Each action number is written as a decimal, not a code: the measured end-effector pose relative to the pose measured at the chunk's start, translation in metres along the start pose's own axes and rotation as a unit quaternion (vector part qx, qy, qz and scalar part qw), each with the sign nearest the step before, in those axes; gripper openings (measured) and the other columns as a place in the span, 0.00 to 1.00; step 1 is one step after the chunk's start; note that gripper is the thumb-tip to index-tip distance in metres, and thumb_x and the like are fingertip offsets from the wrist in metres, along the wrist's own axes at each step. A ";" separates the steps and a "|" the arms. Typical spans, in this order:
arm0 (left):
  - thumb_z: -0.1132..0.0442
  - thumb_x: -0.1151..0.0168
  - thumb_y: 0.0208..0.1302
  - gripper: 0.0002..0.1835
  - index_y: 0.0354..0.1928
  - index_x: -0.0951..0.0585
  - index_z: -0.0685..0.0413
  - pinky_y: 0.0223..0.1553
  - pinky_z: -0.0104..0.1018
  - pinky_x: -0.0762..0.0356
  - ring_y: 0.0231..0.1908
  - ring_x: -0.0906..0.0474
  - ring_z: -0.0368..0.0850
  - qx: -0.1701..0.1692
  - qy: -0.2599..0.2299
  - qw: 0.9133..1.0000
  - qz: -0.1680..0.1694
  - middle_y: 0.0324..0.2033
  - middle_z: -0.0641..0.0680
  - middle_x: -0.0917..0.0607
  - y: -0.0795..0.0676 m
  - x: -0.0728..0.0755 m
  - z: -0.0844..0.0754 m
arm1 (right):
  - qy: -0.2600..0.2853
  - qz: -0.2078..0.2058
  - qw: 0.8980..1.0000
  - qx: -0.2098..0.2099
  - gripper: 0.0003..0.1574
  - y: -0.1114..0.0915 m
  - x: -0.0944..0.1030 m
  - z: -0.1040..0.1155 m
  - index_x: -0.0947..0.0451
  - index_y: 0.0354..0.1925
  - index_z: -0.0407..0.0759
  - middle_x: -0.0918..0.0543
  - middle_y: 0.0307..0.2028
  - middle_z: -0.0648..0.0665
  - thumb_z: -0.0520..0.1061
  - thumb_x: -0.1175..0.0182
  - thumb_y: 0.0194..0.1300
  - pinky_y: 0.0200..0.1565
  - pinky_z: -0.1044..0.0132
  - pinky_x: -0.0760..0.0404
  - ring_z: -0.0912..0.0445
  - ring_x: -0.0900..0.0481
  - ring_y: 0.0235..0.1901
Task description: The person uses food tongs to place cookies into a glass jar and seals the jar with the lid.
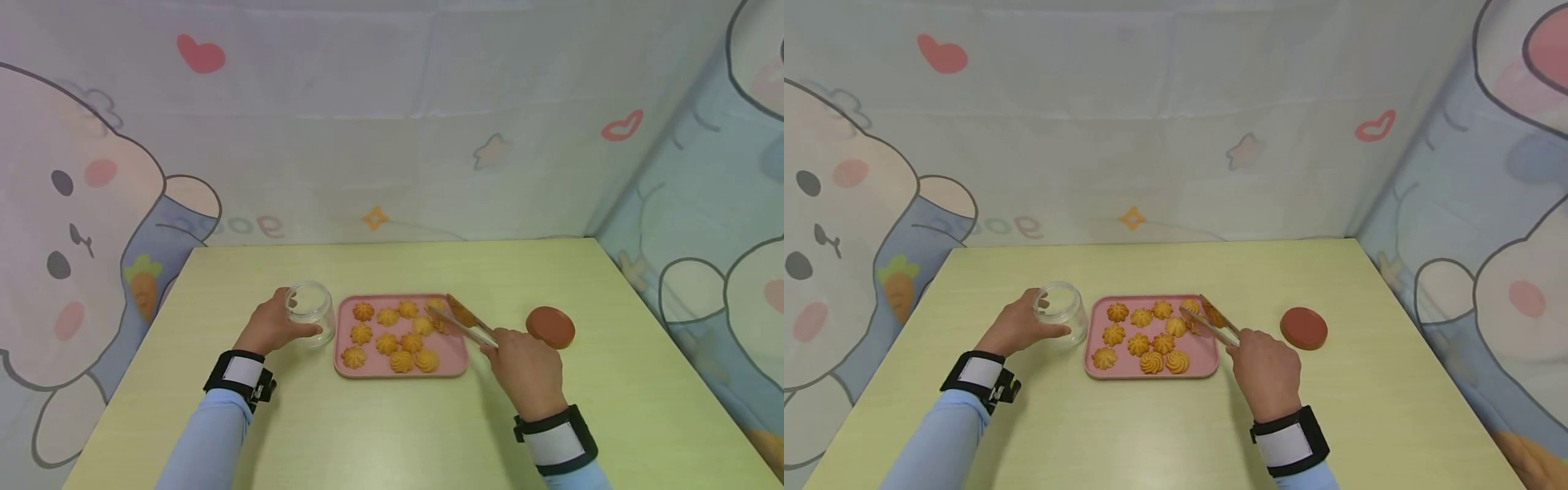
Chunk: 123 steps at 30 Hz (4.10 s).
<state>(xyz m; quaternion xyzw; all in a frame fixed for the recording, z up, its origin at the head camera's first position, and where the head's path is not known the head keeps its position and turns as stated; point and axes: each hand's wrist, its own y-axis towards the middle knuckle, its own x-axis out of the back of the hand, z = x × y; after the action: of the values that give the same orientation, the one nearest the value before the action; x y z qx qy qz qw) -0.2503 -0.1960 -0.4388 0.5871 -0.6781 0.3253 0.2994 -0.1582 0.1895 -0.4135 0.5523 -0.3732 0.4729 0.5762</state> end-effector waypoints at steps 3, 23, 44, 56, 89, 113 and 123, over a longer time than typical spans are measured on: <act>0.43 0.26 0.43 0.55 0.65 0.41 0.68 0.51 0.58 0.26 0.49 0.27 0.61 -0.002 -0.003 1.000 -0.001 0.55 0.72 0.24 0.000 0.000 0.001 | -0.002 0.008 1.000 -0.001 0.17 0.001 -0.003 0.000 0.17 0.30 0.39 0.20 0.15 0.43 0.51 0.28 0.49 0.08 0.59 0.33 0.52 0.29 0.10; 0.44 0.26 0.43 0.52 0.64 0.39 0.68 0.49 0.57 0.26 0.47 0.26 0.60 -0.007 -0.002 1.000 -0.001 0.53 0.70 0.23 -0.007 0.002 -0.003 | -0.011 0.036 0.999 0.006 0.16 0.005 -0.004 0.005 0.20 0.26 0.38 0.21 0.15 0.43 0.49 0.29 0.51 0.10 0.58 0.30 0.52 0.28 0.12; 0.43 0.26 0.41 0.53 0.63 0.39 0.69 0.48 0.56 0.25 0.46 0.26 0.61 -0.008 -0.003 1.000 -0.004 0.52 0.71 0.22 -0.004 0.000 0.000 | 0.004 0.045 0.999 0.014 0.16 0.004 -0.005 0.005 0.21 0.21 0.39 0.25 0.11 0.46 0.49 0.29 0.51 0.09 0.60 0.32 0.55 0.32 0.10; 0.42 0.26 0.42 0.54 0.63 0.39 0.69 0.47 0.56 0.25 0.46 0.25 0.61 -0.013 0.002 1.000 -0.005 0.51 0.71 0.22 -0.004 0.000 -0.001 | 0.012 0.021 0.999 0.022 0.12 0.002 -0.006 -0.002 0.19 0.22 0.41 0.24 0.12 0.47 0.48 0.29 0.51 0.08 0.61 0.35 0.55 0.32 0.10; 0.42 0.26 0.41 0.54 0.64 0.40 0.69 0.49 0.57 0.25 0.47 0.26 0.61 -0.012 0.001 1.000 -0.007 0.53 0.71 0.23 -0.004 -0.001 0.002 | 0.044 -0.002 0.999 0.014 0.08 0.013 0.015 0.013 0.17 0.27 0.42 0.27 0.10 0.48 0.46 0.32 0.55 0.09 0.64 0.40 0.55 0.34 0.10; 0.42 0.26 0.41 0.54 0.63 0.39 0.69 0.49 0.57 0.25 0.48 0.26 0.61 -0.011 0.007 1.000 -0.006 0.53 0.71 0.23 -0.003 -0.003 0.003 | 0.055 -0.026 0.995 0.085 0.10 0.047 0.032 0.095 0.15 0.29 0.44 0.26 0.11 0.50 0.49 0.33 0.58 0.09 0.68 0.40 0.57 0.35 0.10; 0.42 0.26 0.41 0.55 0.63 0.40 0.70 0.49 0.58 0.26 0.49 0.26 0.62 -0.007 0.009 1.000 -0.003 0.54 0.73 0.24 -0.001 -0.002 0.002 | 0.042 -0.007 0.992 0.115 0.11 0.056 0.034 0.133 0.17 0.28 0.47 0.27 0.12 0.49 0.52 0.36 0.61 0.11 0.69 0.43 0.57 0.34 0.11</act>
<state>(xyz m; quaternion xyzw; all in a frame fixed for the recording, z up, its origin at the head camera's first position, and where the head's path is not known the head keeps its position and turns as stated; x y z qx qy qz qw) -0.2486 -0.1965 -0.4414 0.5839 -0.6758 0.3252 0.3108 -0.1903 0.0591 -0.3506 0.5970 -0.2878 0.5319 0.5271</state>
